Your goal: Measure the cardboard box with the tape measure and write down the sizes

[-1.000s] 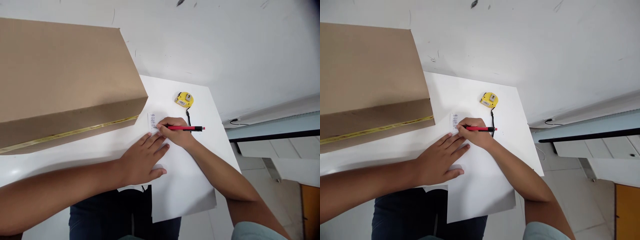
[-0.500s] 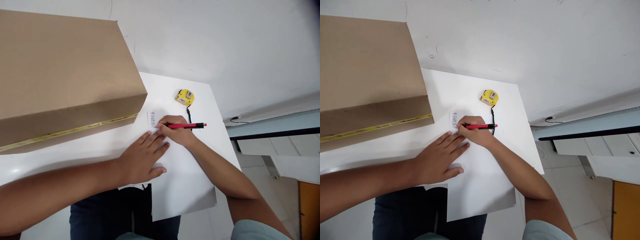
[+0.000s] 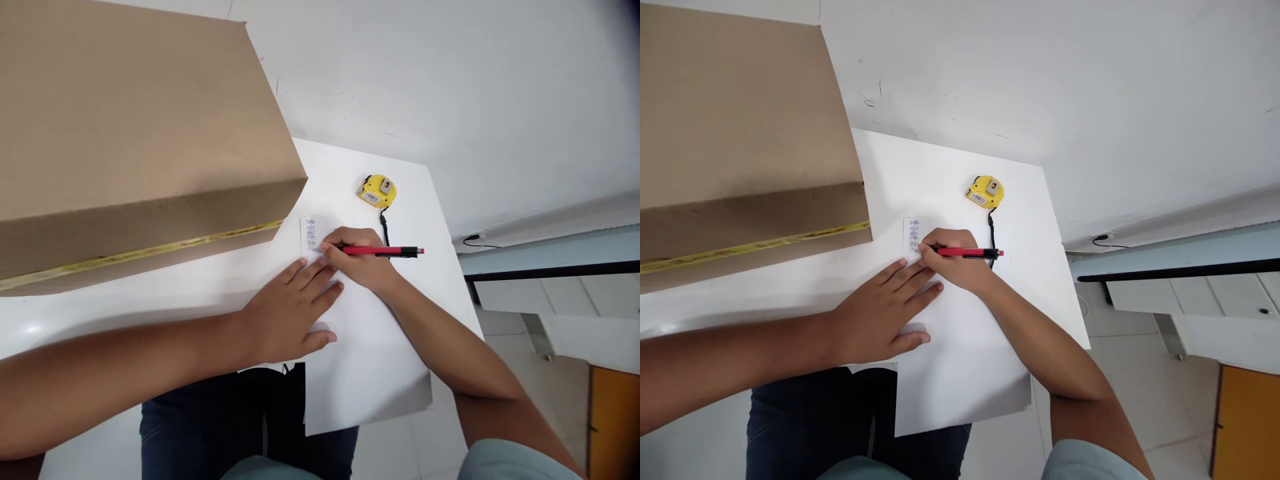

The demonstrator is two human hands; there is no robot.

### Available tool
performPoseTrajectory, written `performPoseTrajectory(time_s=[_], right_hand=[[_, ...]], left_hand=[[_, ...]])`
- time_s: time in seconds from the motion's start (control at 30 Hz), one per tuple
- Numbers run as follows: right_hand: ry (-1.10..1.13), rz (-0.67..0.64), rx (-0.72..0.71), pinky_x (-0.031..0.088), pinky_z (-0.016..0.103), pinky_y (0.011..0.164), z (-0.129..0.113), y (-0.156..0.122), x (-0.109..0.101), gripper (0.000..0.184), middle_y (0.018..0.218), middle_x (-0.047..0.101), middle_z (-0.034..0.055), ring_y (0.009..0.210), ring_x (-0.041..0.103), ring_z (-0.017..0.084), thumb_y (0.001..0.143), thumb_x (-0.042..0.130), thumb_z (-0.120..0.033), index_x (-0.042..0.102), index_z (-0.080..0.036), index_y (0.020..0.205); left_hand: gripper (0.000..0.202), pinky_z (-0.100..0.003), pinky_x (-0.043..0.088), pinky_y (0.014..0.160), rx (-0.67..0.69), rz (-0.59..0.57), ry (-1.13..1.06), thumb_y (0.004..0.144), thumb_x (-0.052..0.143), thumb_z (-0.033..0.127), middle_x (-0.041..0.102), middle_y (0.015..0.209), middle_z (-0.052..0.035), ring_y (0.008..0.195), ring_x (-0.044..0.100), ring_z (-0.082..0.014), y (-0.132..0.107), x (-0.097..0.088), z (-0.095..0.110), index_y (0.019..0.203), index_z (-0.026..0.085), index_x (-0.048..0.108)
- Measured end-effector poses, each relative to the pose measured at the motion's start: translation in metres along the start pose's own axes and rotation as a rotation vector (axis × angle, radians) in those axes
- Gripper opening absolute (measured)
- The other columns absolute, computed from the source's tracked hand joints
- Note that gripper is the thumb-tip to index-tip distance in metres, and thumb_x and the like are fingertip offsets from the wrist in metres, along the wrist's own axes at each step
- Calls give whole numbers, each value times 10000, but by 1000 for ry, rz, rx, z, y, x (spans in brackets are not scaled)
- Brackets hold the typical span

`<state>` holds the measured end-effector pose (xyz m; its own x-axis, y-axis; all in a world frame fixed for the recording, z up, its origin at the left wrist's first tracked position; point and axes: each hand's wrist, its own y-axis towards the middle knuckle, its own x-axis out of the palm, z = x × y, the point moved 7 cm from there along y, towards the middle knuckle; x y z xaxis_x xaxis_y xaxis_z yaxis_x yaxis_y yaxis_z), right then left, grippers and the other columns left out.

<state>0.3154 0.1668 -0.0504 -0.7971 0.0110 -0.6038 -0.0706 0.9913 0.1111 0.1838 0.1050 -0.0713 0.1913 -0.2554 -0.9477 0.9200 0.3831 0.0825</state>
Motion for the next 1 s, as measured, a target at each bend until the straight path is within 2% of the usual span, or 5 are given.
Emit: performPoseTrajectory(time_s=[0.13,0.37,0.6,0.87,1.0], right_hand=[[19,-8,7,490,267,551,0,0,0,141,668,700,2,579,625,142,819,613,-220,659,-197,688],[-35,93,-32,481,266,549,-1,-1,-4,149,655,693,-5,579,621,143,814,608,-212,637,-205,667],[-25,13,-18,476,270,544,-2,-1,0,151,637,675,-9,556,602,141,815,605,-223,628,-208,666],[-14,23,17,479,265,545,1,0,-1,145,632,678,-13,564,605,142,797,612,-223,633,-210,654],[-26,81,40,473,266,534,4,-1,-5,157,603,659,-19,550,593,143,810,612,-242,636,-212,658]], left_hand=[[721,-470,137,1260,-3,-9,2,986,410,618,348,1628,-171,1544,248,-313,0,1,0,1525,138,413],[717,-472,124,1262,-5,-23,-7,992,411,607,318,1640,-176,1551,229,-315,0,1,0,1530,133,405],[727,-479,128,1263,-4,-20,-15,989,404,618,317,1641,-171,1555,214,-316,0,2,0,1528,130,402],[721,-464,114,1265,-19,-24,-15,990,407,614,303,1648,-163,1558,210,-306,1,1,-1,1532,139,396],[731,-457,120,1263,-14,-42,-6,983,417,623,274,1661,-153,1559,210,-299,1,2,1,1538,149,383]])
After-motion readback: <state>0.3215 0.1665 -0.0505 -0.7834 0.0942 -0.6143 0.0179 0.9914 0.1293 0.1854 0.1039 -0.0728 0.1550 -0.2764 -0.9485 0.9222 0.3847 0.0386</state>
